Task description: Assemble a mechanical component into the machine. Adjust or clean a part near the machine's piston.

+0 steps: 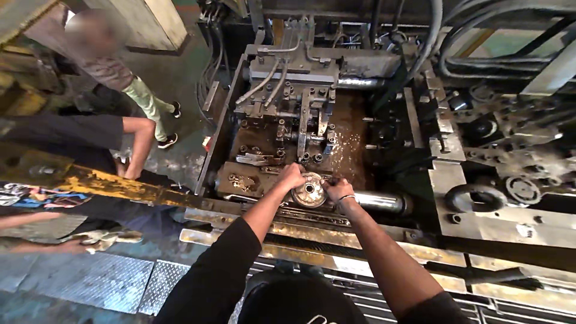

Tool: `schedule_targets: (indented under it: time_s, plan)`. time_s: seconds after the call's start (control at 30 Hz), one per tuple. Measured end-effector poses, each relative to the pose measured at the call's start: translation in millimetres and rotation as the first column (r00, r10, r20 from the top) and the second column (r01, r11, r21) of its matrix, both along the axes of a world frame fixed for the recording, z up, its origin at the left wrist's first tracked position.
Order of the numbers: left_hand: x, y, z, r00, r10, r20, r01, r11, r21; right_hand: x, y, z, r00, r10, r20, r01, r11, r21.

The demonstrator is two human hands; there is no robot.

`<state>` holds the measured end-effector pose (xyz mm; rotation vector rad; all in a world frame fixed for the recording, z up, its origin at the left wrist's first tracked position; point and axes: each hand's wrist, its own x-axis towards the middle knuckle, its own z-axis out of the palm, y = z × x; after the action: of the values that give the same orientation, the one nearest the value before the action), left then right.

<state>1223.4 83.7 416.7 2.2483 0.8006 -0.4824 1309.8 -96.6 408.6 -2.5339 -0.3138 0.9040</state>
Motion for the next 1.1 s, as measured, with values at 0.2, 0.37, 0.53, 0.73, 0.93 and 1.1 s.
schedule_targets:
  time_s: [0.2,0.37,0.53,0.73,0.93,1.1]
  plan:
    - [-4.5,-2.7,3.9,0.998,-0.030,-0.060,0.030,1.000,-0.005,-3.9,-6.2,8.6,0.990,0.133,-0.046,-0.133,0.991,-0.003]
    - [-15.2,-15.2,0.4,0.998,-0.008,-0.067,0.010,0.999,0.033,-23.2,-9.3,4.1,0.996,0.091,0.014,-0.090,0.996,-0.008]
    - [-12.0,-19.8,0.2,0.997,0.024,-0.069,-0.020,0.999,0.051,-23.1,-2.1,0.4,0.997,0.076,0.028,-0.074,0.995,-0.066]
    - [-52.1,-29.8,-15.0,0.975,0.019,0.219,-0.038,0.996,0.081,-41.1,-21.2,1.6,0.949,0.160,0.271,-0.194,0.975,0.105]
    - [-102.7,-47.9,-18.8,0.916,0.162,0.367,-0.174,0.985,-0.001,-65.2,-24.5,17.6,0.607,0.669,0.428,-0.658,0.725,-0.201]
    - [-103.7,-41.6,-16.6,0.928,0.137,0.346,-0.129,0.991,-0.046,-74.1,0.9,31.1,0.592,0.738,0.324,-0.661,0.675,-0.328]
